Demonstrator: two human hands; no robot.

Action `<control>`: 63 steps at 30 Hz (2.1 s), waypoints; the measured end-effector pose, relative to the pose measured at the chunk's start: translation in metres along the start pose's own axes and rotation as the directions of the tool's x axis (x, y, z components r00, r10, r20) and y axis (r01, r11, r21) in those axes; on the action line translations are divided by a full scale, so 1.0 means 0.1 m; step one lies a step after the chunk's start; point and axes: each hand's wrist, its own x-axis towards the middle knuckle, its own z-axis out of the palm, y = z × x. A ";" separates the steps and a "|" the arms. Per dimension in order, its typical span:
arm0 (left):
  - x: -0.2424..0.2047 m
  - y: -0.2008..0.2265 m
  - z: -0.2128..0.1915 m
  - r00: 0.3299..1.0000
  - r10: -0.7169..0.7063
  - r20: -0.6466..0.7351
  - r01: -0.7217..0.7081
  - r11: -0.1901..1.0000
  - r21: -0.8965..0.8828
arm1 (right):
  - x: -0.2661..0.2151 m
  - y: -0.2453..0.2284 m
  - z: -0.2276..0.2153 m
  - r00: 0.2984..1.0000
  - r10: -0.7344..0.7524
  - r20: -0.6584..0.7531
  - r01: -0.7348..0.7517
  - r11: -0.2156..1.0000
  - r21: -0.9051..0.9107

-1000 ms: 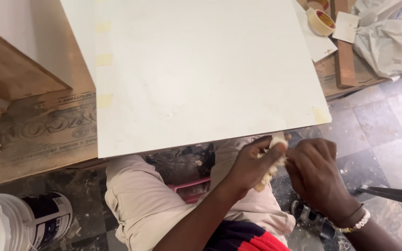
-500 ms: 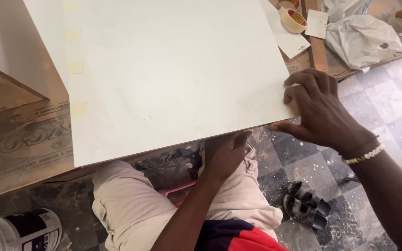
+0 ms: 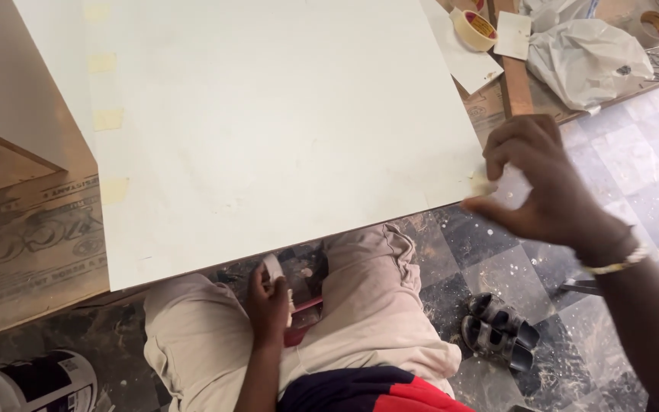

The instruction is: The person sits at a workbench holding a white board panel with masking tape on its edges. They hold a lump of white filler and rub it along the panel edges and corners, repositioning the panel between passes to treat different edges.

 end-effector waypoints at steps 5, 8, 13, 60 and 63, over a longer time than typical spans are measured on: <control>0.07 0.27 0.01 0.991 -0.101 0.084 0.102 0.995 -0.008 | 0.08 0.00 -0.11 0.993 -0.004 0.116 -0.004 0.998 0.063; 0.00 0.28 0.08 0.986 -0.073 0.151 0.086 0.993 -0.083 | 0.14 -0.14 -0.09 0.985 -0.040 0.166 0.066 0.985 -0.160; -0.08 0.48 0.06 0.963 -0.182 0.199 0.195 0.979 -0.049 | -0.01 -0.15 0.03 0.992 0.012 0.129 0.021 0.967 -0.252; -0.20 1.21 0.61 0.970 -0.032 0.242 0.042 0.998 -0.036 | -0.08 -0.07 0.10 0.999 -0.008 0.044 0.016 0.980 -0.197; -0.20 1.13 0.57 0.963 -0.106 0.249 0.133 0.987 -0.094 | -0.04 -0.08 0.06 0.995 -0.043 0.090 0.064 0.967 -0.247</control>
